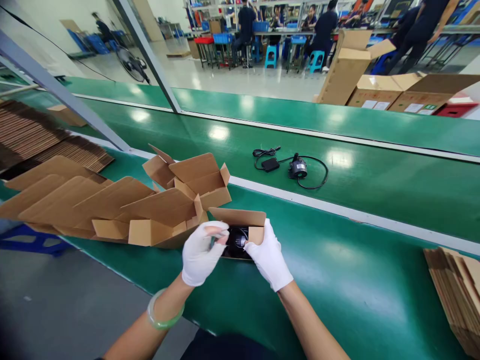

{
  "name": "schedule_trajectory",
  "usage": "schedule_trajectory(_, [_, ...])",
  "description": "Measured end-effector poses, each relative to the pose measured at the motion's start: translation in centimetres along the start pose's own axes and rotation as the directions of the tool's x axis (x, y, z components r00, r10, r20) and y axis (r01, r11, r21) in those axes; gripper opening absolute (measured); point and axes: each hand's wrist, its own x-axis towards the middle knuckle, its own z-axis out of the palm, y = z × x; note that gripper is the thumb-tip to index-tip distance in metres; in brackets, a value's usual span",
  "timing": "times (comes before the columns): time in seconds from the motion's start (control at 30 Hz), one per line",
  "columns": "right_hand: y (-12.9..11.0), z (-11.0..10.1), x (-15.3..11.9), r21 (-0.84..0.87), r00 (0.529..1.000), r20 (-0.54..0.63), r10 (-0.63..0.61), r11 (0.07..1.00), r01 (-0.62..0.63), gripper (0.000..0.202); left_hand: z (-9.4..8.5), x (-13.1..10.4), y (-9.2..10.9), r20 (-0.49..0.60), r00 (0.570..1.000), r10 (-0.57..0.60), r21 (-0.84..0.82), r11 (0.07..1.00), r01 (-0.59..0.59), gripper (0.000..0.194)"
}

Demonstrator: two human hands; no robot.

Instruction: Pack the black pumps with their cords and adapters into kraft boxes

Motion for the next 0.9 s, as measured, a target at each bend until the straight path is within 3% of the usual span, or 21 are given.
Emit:
schedule_trajectory(0.07, [0.1, 0.0, 0.0, -0.029, 1.0, -0.007, 0.01, 1.0, -0.01, 0.066, 0.2, -0.8, 0.0, -0.253, 0.963, -0.095, -0.1, 0.992, 0.071, 0.01])
schedule_trajectory(0.1, [0.1, 0.0, 0.0, -0.039, 1.0, -0.005, 0.017, 0.999, -0.017, 0.066, 0.3, -1.0, -0.1, -0.317, 0.935, -0.161, -0.152, 0.981, 0.117, 0.009])
schedule_trajectory(0.17, [0.1, 0.0, -0.1, -0.057, 0.999, -0.002, 0.043, 0.997, -0.043, 0.066, 0.4, -1.1, -0.5, -0.335, 0.892, -0.304, -0.255, 0.941, 0.225, 0.007])
schedule_trajectory(0.27, [-0.1, -0.2, -0.2, -0.026, 0.999, 0.018, 0.049, 0.998, -0.049, 0.063, 0.3, -0.7, -1.5, -0.143, 0.876, -0.461, -0.329, 0.857, 0.398, 0.031])
schedule_trajectory(0.3, [-0.2, -0.2, -0.2, 0.002, 0.999, 0.029, 0.035, 0.999, -0.035, 0.061, 0.2, -0.5, -1.9, -0.019, 0.871, -0.491, -0.334, 0.824, 0.458, 0.04])
schedule_trajectory(0.37, [-0.2, -0.3, -0.3, 0.067, 0.998, 0.06, 0.002, 0.998, -0.006, 0.059, 0.0, -0.1, -2.4, 0.256, 0.816, -0.518, -0.353, 0.736, 0.578, 0.05])
schedule_trajectory(0.4, [-0.1, -0.4, -0.3, 0.101, 0.997, 0.074, -0.01, 0.995, 0.003, 0.058, 0.0, 0.0, -2.6, 0.347, 0.782, -0.517, -0.375, 0.688, 0.622, 0.051])
schedule_trajectory(0.47, [0.6, -0.5, -0.3, 0.177, 0.994, 0.093, -0.055, 0.984, 0.038, 0.053, 0.0, 0.2, -2.8, 0.407, 0.753, -0.517, -0.437, 0.614, 0.658, 0.042])
schedule_trajectory(0.53, [1.5, -0.8, -0.2, 0.265, 0.986, 0.1, -0.133, 0.959, 0.103, 0.035, 0.0, 0.2, -2.9, 0.351, 0.772, -0.53, -0.49, 0.598, 0.634, 0.018])
schedule_trajectory(0.6, [2.4, -1.3, 0.0, 0.321, 0.973, 0.121, -0.199, 0.935, 0.151, 0.013, -0.3, 0.0, -2.9, 0.325, 0.789, -0.521, -0.48, 0.628, 0.612, 0.03])
schedule_trajectory(0.67, [2.8, -2.3, 0.4, 0.305, 0.954, 0.19, -0.232, 0.937, 0.168, 0.017, -0.9, -0.4, -3.0, 0.356, 0.811, -0.464, -0.424, 0.693, 0.583, 0.04])
schedule_trajectory(0.8, [2.1, -4.6, 0.6, 0.033, 0.855, 0.362, -0.372, 0.922, 0.387, 0.016, -2.8, -1.1, -2.3, 0.459, 0.852, -0.254, -0.164, 0.918, 0.362, 0.034])
schedule_trajectory(0.9, [1.0, -5.7, 0.3, -0.279, 0.78, 0.435, -0.45, 0.756, 0.592, 0.026, -3.4, -1.3, -1.1, 0.503, 0.841, -0.197, 0.118, 0.98, 0.159, 0.05])
